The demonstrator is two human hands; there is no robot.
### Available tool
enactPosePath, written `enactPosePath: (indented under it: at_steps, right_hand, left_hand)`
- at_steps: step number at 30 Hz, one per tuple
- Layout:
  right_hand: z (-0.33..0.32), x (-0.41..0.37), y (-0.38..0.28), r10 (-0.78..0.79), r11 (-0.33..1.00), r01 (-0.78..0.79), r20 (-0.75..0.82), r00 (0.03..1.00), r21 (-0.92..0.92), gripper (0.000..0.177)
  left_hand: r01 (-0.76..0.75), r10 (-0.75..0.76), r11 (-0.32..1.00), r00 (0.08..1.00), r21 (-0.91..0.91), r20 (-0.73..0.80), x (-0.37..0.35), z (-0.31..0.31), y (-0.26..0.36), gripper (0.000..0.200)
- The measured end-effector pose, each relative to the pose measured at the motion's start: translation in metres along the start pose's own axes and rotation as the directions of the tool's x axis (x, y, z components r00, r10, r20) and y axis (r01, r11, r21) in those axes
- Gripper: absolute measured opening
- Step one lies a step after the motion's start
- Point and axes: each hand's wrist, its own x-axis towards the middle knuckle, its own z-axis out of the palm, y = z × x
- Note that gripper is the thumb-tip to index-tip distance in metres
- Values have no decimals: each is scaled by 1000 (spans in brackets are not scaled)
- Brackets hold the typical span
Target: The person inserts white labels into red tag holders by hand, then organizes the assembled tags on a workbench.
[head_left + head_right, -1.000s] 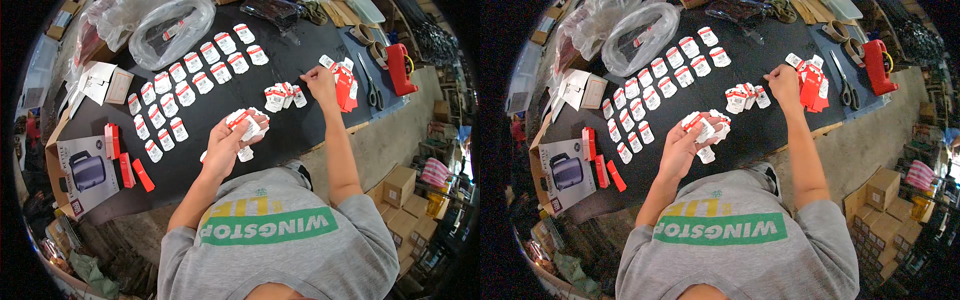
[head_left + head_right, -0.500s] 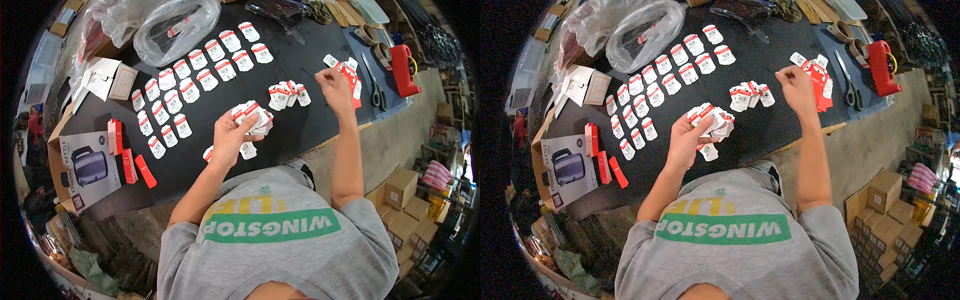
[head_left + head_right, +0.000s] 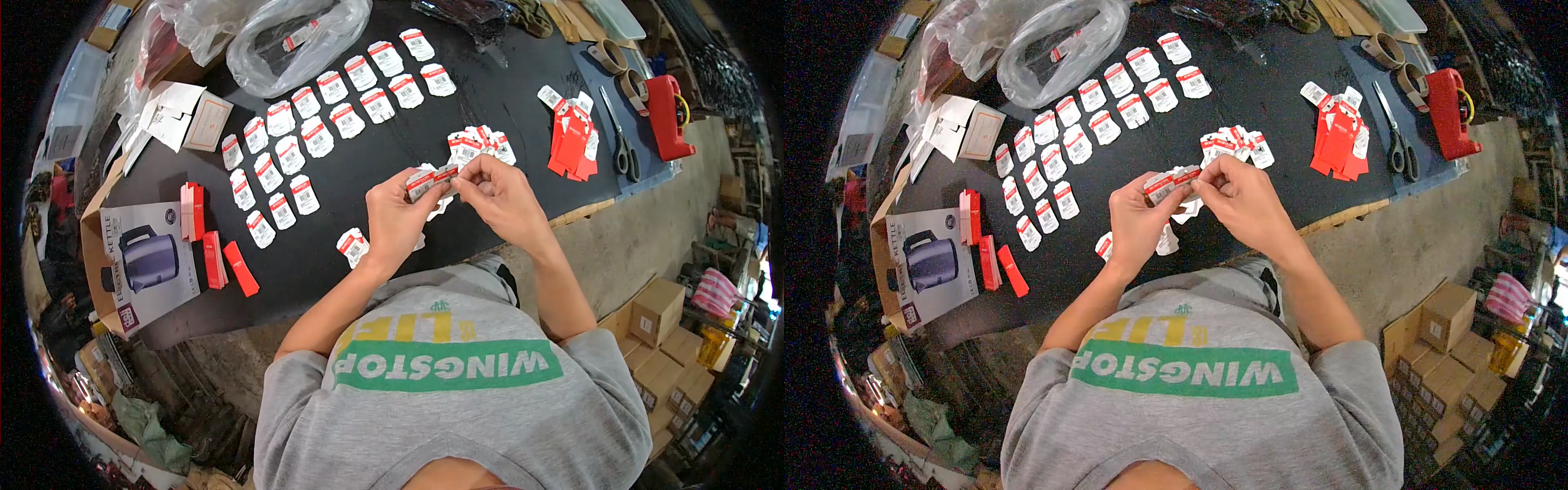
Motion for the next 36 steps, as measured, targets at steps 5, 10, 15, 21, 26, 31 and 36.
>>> enactPosePath:
  at_steps: [5, 10, 15, 21, 26, 31, 36]
  right_hand:
    - [-1, -2, -10, 49, 997, -47, -24, 999, 62, 12]
    - [-4, -4, -11, 127, 945, -118, -9, 992, 306, 13]
    - [-16, 6, -3, 115, 940, -176, 213, 970, 291, 16]
    - [-7, 21, -17, 155, 947, -228, 300, 941, 226, 14]
    - [-2, 28, -13, 152, 943, -248, 375, 915, 222, 14]
    - [8, 38, -9, -130, 990, 131, -30, 991, 43, 13]
    - [21, 79, -8, -141, 988, 143, -36, 989, 66, 15]
  left_hand:
    - [-101, 105, 974, 994, 203, -6, -5, 2, -1, 14]
    - [-417, 434, 787, 898, 454, 74, -9, 2, -14, 23]
    - [-467, 487, 729, 867, 501, 100, -11, 0, -15, 24]
    - [-467, 533, 705, 845, 533, 35, -9, -10, -14, 23]
    - [-463, 559, 739, 827, 489, -62, -5, -13, -8, 20]
    - [-422, 486, 819, 871, 389, -77, -9, -10, -12, 17]
    - [204, -204, 979, 977, 12, 68, -26, -5, -11, 20]
